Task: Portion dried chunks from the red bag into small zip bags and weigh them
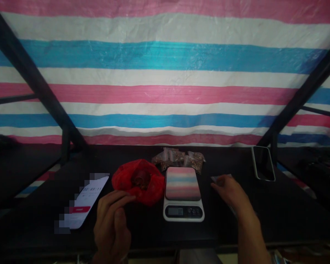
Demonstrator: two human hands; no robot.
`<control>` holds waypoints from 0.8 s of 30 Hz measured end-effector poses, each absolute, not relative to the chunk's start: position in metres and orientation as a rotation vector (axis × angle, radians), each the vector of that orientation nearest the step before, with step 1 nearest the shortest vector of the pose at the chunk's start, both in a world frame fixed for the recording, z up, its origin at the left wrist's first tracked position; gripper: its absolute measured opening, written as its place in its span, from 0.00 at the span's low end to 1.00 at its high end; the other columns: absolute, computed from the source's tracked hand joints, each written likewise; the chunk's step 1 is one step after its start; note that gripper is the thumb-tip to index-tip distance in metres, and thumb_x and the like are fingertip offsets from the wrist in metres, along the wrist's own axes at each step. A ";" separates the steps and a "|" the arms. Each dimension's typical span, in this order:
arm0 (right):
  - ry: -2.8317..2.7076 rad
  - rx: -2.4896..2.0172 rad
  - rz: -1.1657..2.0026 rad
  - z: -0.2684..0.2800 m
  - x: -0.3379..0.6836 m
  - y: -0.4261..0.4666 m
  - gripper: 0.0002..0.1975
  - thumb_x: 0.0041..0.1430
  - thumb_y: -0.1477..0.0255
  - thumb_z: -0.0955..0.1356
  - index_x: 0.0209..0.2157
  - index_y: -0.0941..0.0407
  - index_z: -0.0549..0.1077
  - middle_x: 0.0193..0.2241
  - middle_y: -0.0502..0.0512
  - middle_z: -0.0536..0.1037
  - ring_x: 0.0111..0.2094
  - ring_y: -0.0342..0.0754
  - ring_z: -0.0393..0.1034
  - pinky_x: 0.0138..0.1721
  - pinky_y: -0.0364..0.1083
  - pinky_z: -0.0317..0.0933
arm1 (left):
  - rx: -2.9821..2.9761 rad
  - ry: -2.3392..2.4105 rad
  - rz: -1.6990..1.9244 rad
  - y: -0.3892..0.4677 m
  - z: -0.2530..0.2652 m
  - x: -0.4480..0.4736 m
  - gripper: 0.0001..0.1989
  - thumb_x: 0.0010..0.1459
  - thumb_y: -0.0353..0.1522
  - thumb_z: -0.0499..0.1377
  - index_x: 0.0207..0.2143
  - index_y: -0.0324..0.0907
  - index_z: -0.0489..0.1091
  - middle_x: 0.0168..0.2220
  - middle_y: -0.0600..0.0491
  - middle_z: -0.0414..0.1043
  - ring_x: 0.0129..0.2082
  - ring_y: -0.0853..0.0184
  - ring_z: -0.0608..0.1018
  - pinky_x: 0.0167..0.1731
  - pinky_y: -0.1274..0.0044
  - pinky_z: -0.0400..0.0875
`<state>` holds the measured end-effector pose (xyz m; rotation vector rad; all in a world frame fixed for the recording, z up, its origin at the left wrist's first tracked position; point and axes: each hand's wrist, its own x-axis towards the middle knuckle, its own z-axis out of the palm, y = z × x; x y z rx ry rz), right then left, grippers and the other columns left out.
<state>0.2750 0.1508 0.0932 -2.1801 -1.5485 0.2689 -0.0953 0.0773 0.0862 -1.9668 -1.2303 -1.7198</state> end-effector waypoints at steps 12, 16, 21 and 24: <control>-1.437 -2.186 0.190 0.105 0.271 0.148 0.12 0.53 0.66 0.72 0.39 0.52 0.82 0.34 0.60 0.86 0.35 0.58 0.82 0.32 0.49 0.66 | -2.224 -1.136 -1.778 0.071 0.088 -0.063 0.14 0.66 0.22 0.53 0.46 0.43 0.74 0.42 0.50 0.74 0.44 0.64 0.76 0.47 0.73 0.73; -1.460 -2.206 0.268 0.095 0.268 0.148 0.05 0.51 0.70 0.71 0.32 0.52 0.80 0.28 0.57 0.85 0.31 0.57 0.82 0.30 0.48 0.66 | -2.220 -1.142 -1.795 0.071 0.090 -0.060 0.13 0.67 0.22 0.52 0.45 0.42 0.74 0.41 0.50 0.74 0.43 0.65 0.76 0.46 0.73 0.73; -1.438 -2.222 0.258 0.101 0.265 0.147 0.08 0.53 0.71 0.70 0.36 0.52 0.81 0.29 0.57 0.86 0.31 0.57 0.82 0.28 0.47 0.64 | -2.197 -1.156 -1.810 0.072 0.092 -0.060 0.12 0.68 0.23 0.52 0.44 0.43 0.73 0.40 0.50 0.74 0.41 0.65 0.77 0.44 0.72 0.74; -1.449 -2.196 0.230 0.122 0.249 0.151 0.10 0.56 0.68 0.70 0.39 0.52 0.81 0.32 0.58 0.86 0.33 0.58 0.82 0.29 0.48 0.64 | -2.208 -1.186 -1.792 0.072 0.090 -0.059 0.11 0.68 0.23 0.54 0.45 0.44 0.73 0.40 0.50 0.75 0.41 0.65 0.78 0.44 0.72 0.75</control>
